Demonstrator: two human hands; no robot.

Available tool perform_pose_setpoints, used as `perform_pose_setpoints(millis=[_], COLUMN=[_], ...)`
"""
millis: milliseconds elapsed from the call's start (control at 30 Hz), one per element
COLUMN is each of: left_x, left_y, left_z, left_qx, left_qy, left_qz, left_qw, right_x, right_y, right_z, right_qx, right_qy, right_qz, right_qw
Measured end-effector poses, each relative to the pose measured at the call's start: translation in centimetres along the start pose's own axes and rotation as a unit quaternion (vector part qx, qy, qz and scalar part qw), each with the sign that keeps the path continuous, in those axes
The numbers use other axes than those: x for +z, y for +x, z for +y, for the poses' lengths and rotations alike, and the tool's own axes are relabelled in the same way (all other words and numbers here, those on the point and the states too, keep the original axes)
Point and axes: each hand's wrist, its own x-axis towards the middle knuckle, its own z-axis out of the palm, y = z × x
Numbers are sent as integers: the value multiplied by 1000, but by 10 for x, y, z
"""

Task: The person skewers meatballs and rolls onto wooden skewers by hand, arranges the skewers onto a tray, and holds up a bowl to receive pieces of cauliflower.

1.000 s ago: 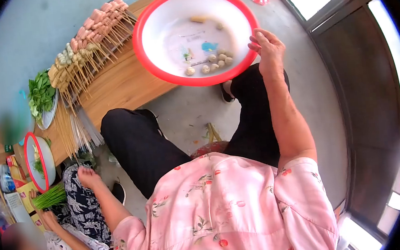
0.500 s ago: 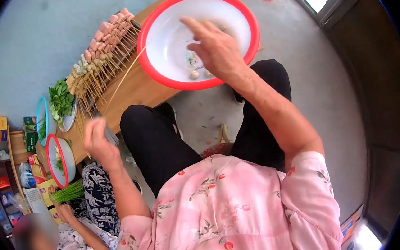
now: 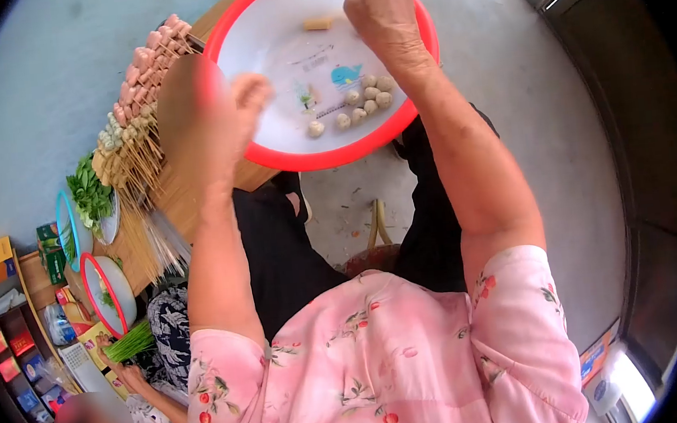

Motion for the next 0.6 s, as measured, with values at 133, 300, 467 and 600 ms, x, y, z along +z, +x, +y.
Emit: perform_pose_setpoints(millis=[133, 300, 467, 600], left_x=[63, 100, 100, 101], left_y=[24, 24, 42, 56], left_z=[-44, -51, -59, -37], left_qx=[27, 87, 41, -51], left_qy=[191, 254, 191, 13], left_qz=[-211, -274, -277, -216], left_qw=[958, 924, 941, 975], right_x=[4, 12, 15, 11], right_y=[-5, -5, -7, -6], right_z=[9, 15, 28, 26], right_qx=[105, 162, 173, 179], right_qy=[64, 198, 258, 258], right_qz=[-42, -48, -43, -47], right_qw=[992, 966, 949, 948])
